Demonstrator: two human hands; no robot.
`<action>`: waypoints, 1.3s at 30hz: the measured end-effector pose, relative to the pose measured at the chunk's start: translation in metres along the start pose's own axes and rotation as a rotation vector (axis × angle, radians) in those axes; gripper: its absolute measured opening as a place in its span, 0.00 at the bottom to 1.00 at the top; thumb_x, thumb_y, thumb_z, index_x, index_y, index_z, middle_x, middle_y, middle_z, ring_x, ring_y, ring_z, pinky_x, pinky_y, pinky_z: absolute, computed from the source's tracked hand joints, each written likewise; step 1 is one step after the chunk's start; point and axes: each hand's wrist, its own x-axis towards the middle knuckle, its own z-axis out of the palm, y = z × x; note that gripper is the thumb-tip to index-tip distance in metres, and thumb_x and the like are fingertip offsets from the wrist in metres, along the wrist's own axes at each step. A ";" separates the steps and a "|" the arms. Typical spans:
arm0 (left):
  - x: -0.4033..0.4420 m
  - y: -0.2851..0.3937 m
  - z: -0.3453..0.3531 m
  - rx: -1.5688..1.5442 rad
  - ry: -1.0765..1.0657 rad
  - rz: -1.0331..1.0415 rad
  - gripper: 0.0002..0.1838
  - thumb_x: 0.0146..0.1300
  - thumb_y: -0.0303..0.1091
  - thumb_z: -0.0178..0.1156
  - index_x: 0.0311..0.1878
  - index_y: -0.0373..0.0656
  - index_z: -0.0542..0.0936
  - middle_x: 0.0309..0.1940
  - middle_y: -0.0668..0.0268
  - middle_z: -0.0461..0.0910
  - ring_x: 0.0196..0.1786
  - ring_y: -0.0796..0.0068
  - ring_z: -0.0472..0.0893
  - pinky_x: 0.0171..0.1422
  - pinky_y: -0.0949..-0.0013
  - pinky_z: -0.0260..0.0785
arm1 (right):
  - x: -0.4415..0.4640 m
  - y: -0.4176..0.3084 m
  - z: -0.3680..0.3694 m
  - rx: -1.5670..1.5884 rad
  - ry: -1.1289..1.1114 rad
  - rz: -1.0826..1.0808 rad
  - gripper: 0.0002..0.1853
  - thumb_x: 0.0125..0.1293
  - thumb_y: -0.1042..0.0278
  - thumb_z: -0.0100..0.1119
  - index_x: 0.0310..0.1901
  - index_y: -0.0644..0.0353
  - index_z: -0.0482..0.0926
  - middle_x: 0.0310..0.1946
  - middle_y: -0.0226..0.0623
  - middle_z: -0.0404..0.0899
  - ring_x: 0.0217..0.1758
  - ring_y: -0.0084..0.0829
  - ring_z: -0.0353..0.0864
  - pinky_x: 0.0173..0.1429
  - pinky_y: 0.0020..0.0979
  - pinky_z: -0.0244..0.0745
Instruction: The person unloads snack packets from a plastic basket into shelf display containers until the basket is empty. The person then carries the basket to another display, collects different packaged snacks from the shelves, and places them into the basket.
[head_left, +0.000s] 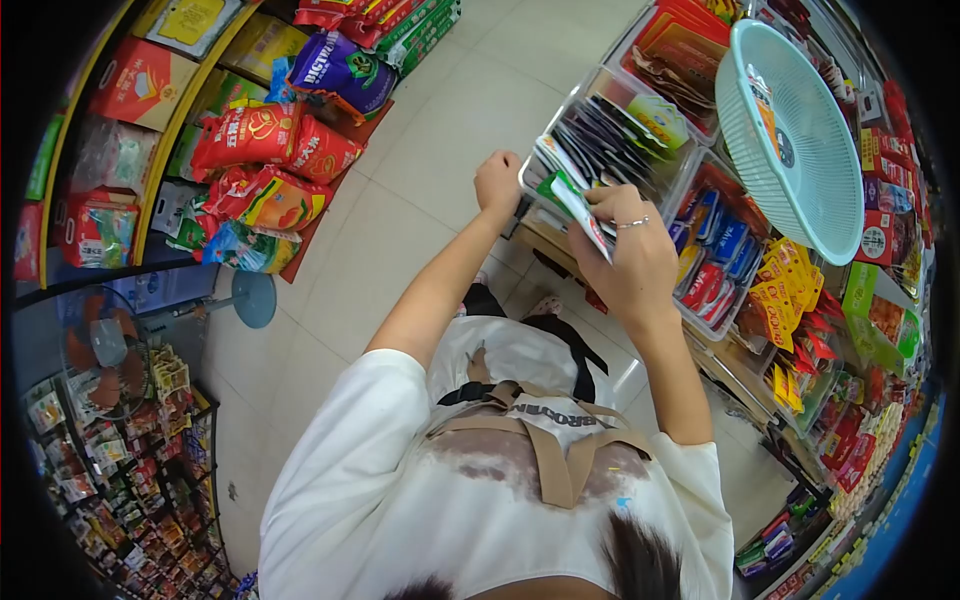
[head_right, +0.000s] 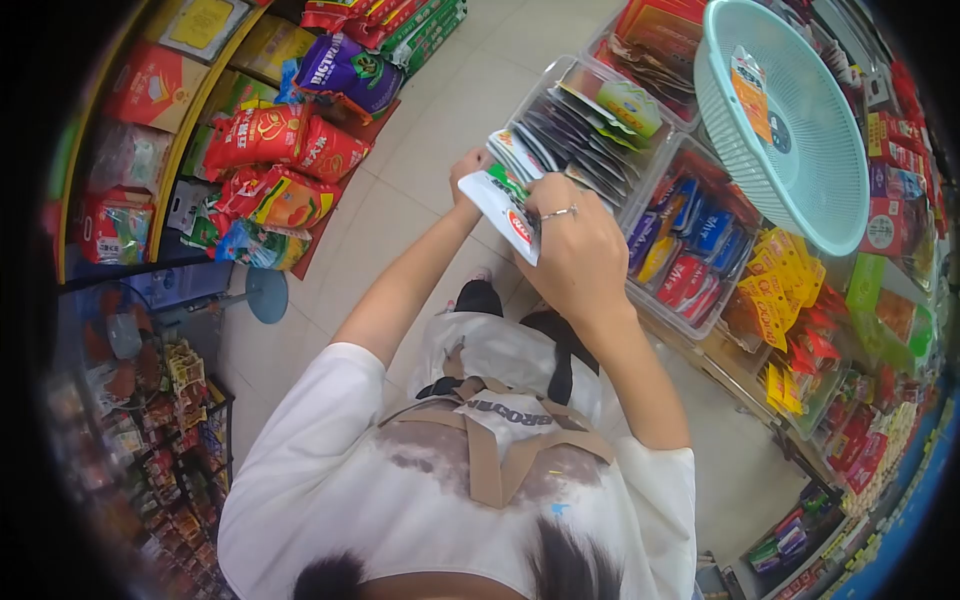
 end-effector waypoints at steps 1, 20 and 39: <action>0.001 0.001 -0.001 -0.004 -0.003 -0.007 0.17 0.58 0.41 0.45 0.29 0.39 0.78 0.29 0.51 0.78 0.35 0.49 0.77 0.42 0.55 0.68 | 0.001 -0.003 0.003 -0.003 -0.008 0.001 0.11 0.45 0.76 0.63 0.29 0.61 0.70 0.32 0.36 0.78 0.31 0.37 0.75 0.35 0.30 0.70; 0.000 0.007 -0.005 -0.054 -0.100 0.032 0.15 0.59 0.37 0.43 0.30 0.35 0.73 0.33 0.49 0.76 0.37 0.47 0.74 0.43 0.52 0.65 | 0.003 -0.017 0.017 -0.093 0.145 -0.077 0.13 0.42 0.80 0.64 0.26 0.61 0.69 0.33 0.38 0.79 0.29 0.33 0.74 0.34 0.27 0.70; 0.000 0.004 -0.004 -0.049 -0.125 0.000 0.16 0.59 0.39 0.43 0.31 0.36 0.74 0.33 0.51 0.77 0.37 0.48 0.75 0.44 0.54 0.66 | 0.002 -0.019 0.019 0.340 -0.070 0.432 0.07 0.54 0.72 0.59 0.35 0.61 0.75 0.33 0.37 0.78 0.31 0.35 0.78 0.31 0.30 0.71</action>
